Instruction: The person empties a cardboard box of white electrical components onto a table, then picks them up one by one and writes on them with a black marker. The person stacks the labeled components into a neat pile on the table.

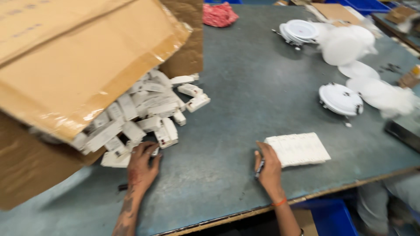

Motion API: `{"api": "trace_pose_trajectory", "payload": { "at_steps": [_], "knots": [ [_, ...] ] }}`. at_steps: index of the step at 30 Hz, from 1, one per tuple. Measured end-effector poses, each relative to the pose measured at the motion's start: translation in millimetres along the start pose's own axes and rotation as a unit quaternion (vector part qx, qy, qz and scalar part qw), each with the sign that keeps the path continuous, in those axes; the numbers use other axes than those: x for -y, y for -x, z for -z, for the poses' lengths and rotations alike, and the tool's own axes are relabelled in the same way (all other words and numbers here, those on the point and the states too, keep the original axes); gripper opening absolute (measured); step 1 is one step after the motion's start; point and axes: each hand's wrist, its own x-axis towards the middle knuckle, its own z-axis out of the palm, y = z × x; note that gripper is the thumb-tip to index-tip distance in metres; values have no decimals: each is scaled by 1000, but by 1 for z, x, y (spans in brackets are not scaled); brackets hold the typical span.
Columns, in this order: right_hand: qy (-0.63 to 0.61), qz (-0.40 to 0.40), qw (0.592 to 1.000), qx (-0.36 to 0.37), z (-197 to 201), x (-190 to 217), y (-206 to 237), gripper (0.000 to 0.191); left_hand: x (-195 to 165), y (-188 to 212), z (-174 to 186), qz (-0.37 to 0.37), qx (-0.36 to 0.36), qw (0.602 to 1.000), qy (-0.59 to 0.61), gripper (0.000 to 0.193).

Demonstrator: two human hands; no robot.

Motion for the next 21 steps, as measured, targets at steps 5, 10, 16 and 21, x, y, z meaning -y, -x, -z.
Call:
{"api": "trace_pose_trajectory", "payload": {
  "at_steps": [5,10,16,21],
  "knots": [
    [-37,-23,999,17,-4,-3,0,26,-6,-5,5,13,19,1000,6,31],
    [-75,-19,996,46,-16,7,22,26,-14,-17,8,39,11,999,-33,37],
    [-77,-27,995,56,-24,4,32,25,-47,-51,-11,104,48,972,-206,82],
    [-90,-38,994,38,-30,-10,38,23,-69,-68,-37,195,12,959,-206,79]
  ]
}}
